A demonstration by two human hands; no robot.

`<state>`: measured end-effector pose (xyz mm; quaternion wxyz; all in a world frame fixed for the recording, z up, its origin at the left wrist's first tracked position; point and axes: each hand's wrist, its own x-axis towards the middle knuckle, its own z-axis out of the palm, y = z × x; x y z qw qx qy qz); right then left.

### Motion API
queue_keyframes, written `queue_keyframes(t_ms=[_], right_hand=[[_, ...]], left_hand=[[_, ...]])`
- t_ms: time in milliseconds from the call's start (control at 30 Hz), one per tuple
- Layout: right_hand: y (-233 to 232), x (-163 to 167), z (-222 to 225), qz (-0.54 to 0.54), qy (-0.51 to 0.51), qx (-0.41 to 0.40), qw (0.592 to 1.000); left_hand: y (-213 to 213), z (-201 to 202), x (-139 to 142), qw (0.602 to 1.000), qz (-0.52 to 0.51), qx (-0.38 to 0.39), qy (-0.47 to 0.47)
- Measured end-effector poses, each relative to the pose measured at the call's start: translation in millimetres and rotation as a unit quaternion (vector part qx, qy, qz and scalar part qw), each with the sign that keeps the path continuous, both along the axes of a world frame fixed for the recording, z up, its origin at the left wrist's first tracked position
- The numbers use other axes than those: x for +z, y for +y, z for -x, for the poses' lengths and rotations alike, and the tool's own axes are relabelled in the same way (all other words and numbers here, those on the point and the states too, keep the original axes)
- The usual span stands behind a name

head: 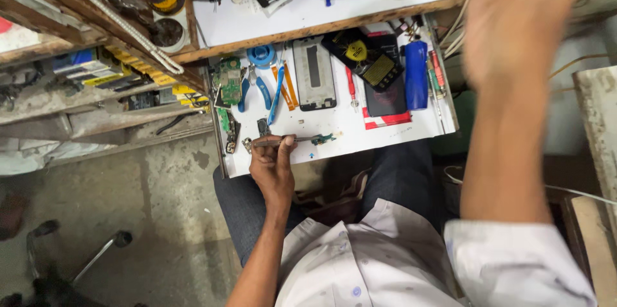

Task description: The person uses a hot air gun and tweezers to heat and remove a small component from a circuit board. They then use a brush to clean the board surface. The person works at a cluttered bench with various tools and electronic parts visible.

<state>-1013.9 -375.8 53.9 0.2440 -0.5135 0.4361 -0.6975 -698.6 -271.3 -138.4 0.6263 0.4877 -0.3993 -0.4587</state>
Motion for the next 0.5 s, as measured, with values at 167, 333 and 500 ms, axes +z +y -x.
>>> queue_keyframes(t_ms=[167, 333, 500], right_hand=[[46.3, -76.4, -87.4, -0.151, 0.077, 0.151, 0.974], [75.9, -126.2, -114.1, -0.241, 0.229, 0.145, 0.932], [82.8, -140.1, -124.5, -0.216, 0.309, 0.161, 0.912]], left_hand=[[-10.8, -1.3, -3.1, 0.999, -0.010, 0.015, -0.044], [-8.7, -8.9, -10.4, 0.999, -0.001, 0.014, -0.041], [-10.7, -10.9, -11.2, 1.000, 0.005, 0.001, 0.010]])
